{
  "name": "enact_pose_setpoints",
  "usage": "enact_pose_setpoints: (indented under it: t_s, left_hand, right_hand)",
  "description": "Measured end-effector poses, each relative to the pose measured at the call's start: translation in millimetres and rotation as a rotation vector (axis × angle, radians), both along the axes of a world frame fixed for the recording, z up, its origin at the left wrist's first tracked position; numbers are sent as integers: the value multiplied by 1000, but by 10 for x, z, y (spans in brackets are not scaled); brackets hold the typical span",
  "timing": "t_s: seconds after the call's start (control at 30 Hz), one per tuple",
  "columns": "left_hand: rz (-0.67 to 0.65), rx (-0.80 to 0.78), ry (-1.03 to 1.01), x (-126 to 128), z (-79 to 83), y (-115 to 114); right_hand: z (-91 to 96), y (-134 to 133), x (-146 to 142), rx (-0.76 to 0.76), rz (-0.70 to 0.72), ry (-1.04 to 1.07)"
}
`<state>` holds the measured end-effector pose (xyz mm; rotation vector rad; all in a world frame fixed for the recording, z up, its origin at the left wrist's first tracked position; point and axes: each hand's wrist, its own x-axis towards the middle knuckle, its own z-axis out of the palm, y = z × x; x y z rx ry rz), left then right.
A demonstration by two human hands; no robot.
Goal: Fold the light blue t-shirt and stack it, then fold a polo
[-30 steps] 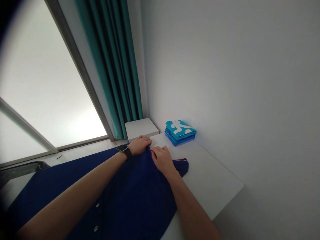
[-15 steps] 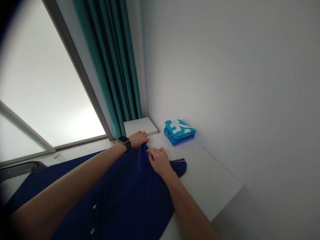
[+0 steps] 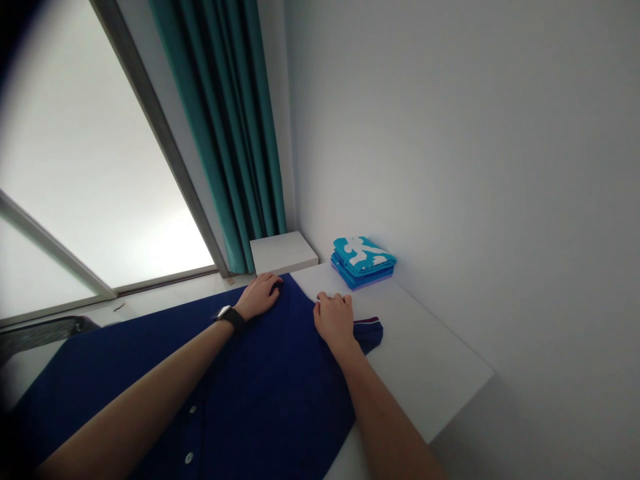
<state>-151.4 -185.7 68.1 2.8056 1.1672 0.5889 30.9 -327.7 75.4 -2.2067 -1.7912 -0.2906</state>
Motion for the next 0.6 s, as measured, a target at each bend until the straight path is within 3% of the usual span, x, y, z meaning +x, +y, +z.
enact_pose_setpoints:
  t_s: [0.17, 0.37, 0.47, 0.6]
  left_hand:
    - [-61, -16, -98, -81, -98, -66]
    - [-74, -69, -204, -104, -121, -46]
    - [-62, -112, -270, -120, -127, -18]
    - [-38, -184, -361, -138, -140, 20]
  right_hand:
    - [0, 9, 34, 19, 31, 9]
    - [60, 18, -40, 125, 231, 27]
    - [73, 33, -140, 87, 287, -2]
    - [105, 222, -229, -46, 196, 20]
